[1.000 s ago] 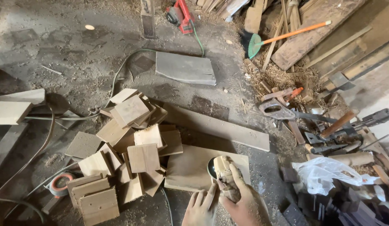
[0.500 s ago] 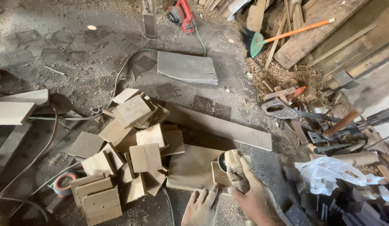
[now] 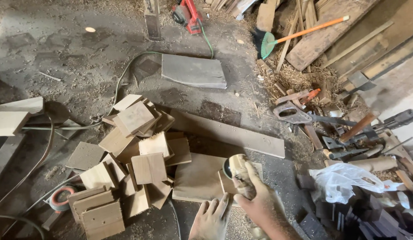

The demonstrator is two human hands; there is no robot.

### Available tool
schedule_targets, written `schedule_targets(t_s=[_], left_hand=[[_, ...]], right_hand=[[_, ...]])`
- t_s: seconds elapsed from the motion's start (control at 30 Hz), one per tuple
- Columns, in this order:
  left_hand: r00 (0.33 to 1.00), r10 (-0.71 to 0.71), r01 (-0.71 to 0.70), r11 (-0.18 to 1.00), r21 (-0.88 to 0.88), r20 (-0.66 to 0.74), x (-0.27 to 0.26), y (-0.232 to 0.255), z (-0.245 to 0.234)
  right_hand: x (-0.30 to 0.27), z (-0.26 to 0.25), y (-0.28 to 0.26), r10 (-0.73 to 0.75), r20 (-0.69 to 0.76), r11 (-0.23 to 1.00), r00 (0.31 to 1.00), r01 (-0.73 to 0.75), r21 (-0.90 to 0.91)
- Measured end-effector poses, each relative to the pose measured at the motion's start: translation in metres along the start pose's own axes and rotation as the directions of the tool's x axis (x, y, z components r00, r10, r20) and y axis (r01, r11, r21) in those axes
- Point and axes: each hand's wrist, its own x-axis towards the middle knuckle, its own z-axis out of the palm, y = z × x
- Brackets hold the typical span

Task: Sand the edges of small wooden squares using a power sander.

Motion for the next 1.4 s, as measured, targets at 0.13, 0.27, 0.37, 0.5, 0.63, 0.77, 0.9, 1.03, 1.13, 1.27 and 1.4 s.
schedule_targets(t_s=[0.13, 0.27, 0.37, 0.5, 0.63, 0.77, 0.9, 1.03, 1.13, 1.27, 1.4], left_hand=[[0.983, 0.050, -0.049, 0.999, -0.012, 0.174, -0.001, -0.002, 0.001], [0.970, 0.033, -0.023, 0.999, -0.042, 0.241, 0.002, 0.001, -0.003], [0.985, 0.019, -0.017, 1.000, -0.010, 0.174, -0.001, 0.003, -0.005], [1.000, 0.029, -0.030, 0.991, 0.128, 0.006, -0.012, 0.011, 0.009], [0.997, 0.016, -0.019, 0.999, 0.050, 0.069, -0.011, 0.010, 0.006], [0.969, 0.071, -0.078, 0.997, 0.024, 0.235, -0.008, 0.004, -0.002], [0.972, 0.100, -0.106, 0.994, 0.014, 0.211, -0.009, -0.001, 0.009], [0.967, 0.079, -0.077, 0.997, -0.016, 0.244, -0.002, 0.002, -0.006], [0.928, 0.023, 0.011, 0.996, -0.088, 0.373, 0.016, -0.001, -0.009], [0.874, -0.150, 0.150, 0.988, 0.036, 0.462, 0.050, -0.012, -0.001], [0.852, -0.149, 0.253, 0.956, -0.146, 0.502, 0.078, -0.013, 0.002]], right_hand=[[0.005, 0.000, 0.030, 0.023, -0.024, 0.988, 0.999, -0.026, -0.154], [0.001, 0.002, 0.037, 0.004, -0.002, 0.992, 1.000, -0.004, -0.126], [-0.011, 0.009, 0.036, -0.078, 0.010, 0.995, 0.997, 0.078, -0.067], [-0.020, 0.022, 0.034, -0.198, -0.027, 0.979, 0.980, 0.196, -0.058], [-0.023, 0.015, 0.028, -0.146, -0.021, 0.983, 0.989, 0.143, -0.115], [-0.017, 0.004, 0.039, -0.058, 0.014, 0.996, 0.998, 0.059, -0.063], [-0.003, -0.009, 0.060, 0.122, -0.009, 0.979, 0.993, -0.121, -0.166], [-0.003, -0.014, 0.085, 0.050, -0.176, 0.993, 0.983, -0.068, -0.097], [-0.019, -0.032, 0.073, 0.115, -0.198, 0.993, 0.973, -0.117, 0.005], [-0.021, -0.015, 0.101, 0.014, -0.369, 0.973, 0.929, 0.072, 0.219], [-0.029, -0.021, 0.108, 0.042, -0.309, 0.979, 0.950, 0.023, 0.204]])
